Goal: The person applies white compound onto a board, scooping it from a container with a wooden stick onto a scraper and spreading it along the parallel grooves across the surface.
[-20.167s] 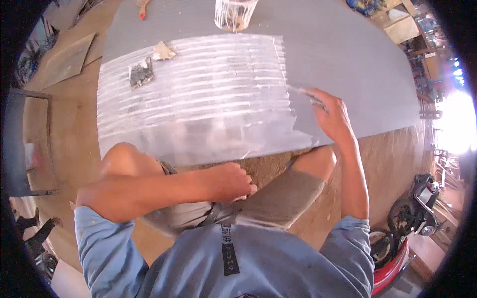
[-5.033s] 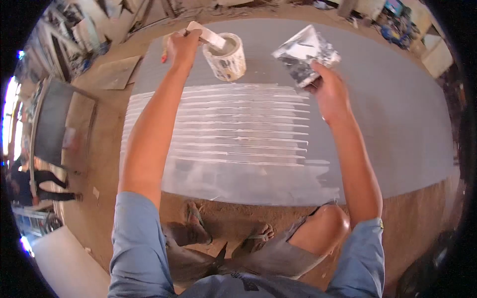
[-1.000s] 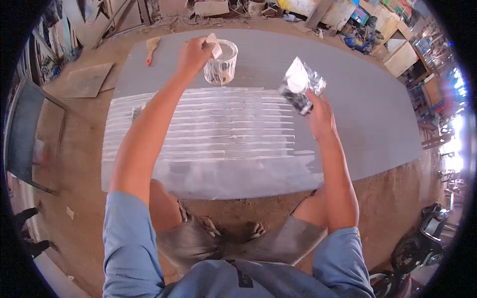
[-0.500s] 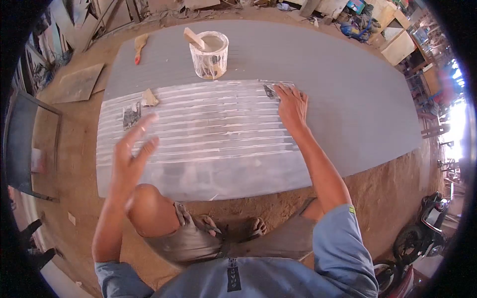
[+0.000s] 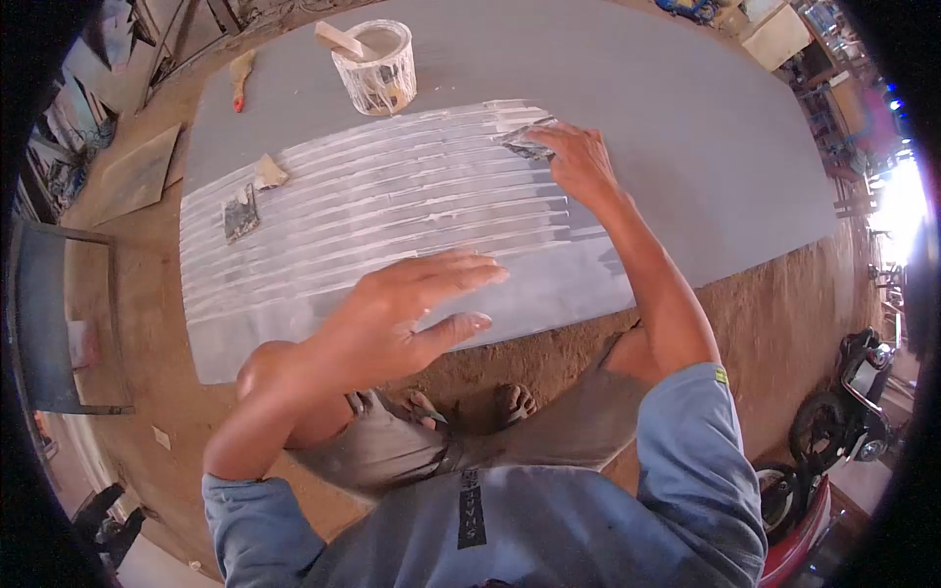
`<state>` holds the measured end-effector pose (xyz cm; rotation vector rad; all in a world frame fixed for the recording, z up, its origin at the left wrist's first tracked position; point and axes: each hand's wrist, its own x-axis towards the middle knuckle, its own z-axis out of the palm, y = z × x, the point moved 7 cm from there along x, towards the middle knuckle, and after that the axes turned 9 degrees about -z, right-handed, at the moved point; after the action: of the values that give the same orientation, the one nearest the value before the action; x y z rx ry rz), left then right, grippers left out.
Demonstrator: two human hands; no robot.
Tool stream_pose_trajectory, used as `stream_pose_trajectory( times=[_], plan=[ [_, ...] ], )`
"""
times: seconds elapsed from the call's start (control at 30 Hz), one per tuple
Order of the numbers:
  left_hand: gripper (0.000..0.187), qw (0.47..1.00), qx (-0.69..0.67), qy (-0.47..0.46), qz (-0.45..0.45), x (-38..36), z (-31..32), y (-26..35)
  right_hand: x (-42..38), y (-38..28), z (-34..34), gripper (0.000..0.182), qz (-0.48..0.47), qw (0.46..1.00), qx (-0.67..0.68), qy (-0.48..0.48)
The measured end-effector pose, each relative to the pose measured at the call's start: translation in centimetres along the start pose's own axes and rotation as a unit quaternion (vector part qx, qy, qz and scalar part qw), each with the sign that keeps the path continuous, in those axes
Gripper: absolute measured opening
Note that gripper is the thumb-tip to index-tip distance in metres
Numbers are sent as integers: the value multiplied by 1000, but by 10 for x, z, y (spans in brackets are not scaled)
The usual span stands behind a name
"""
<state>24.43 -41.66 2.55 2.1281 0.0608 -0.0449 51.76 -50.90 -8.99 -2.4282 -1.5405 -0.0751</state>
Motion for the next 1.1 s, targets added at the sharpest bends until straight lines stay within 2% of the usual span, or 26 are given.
stream_pose_trajectory(
  times=[0.03,0.17,0.23,0.43,0.73,0.87,0.93,1.1],
  plan=[
    [40,999,11,-7,34,1,9,-3,-5,-3,0,52,-15,1000,-5,12],
    [40,999,13,-37,27,-2,32,-22,-33,-14,-6,53,-25,1000,-18,-5],
    [39,997,44,-66,7,-5,43,-30,-45,-19,-8,60,1,998,27,-61],
    [37,989,65,-130,27,-9,73,-34,-95,-29,-13,61,-38,999,0,-39],
    [37,978,76,-190,49,-10,100,-35,-170,-34,-26,58,-46,995,-42,-83],
    [36,975,111,-179,64,-6,105,-40,-141,-8,-47,55,-24,999,-33,8],
    [33,978,112,-133,118,-3,99,-33,-105,12,-50,52,20,994,-83,74],
    [35,978,136,-115,108,3,92,-40,-31,49,-14,51,35,989,-82,115]
  ],
)
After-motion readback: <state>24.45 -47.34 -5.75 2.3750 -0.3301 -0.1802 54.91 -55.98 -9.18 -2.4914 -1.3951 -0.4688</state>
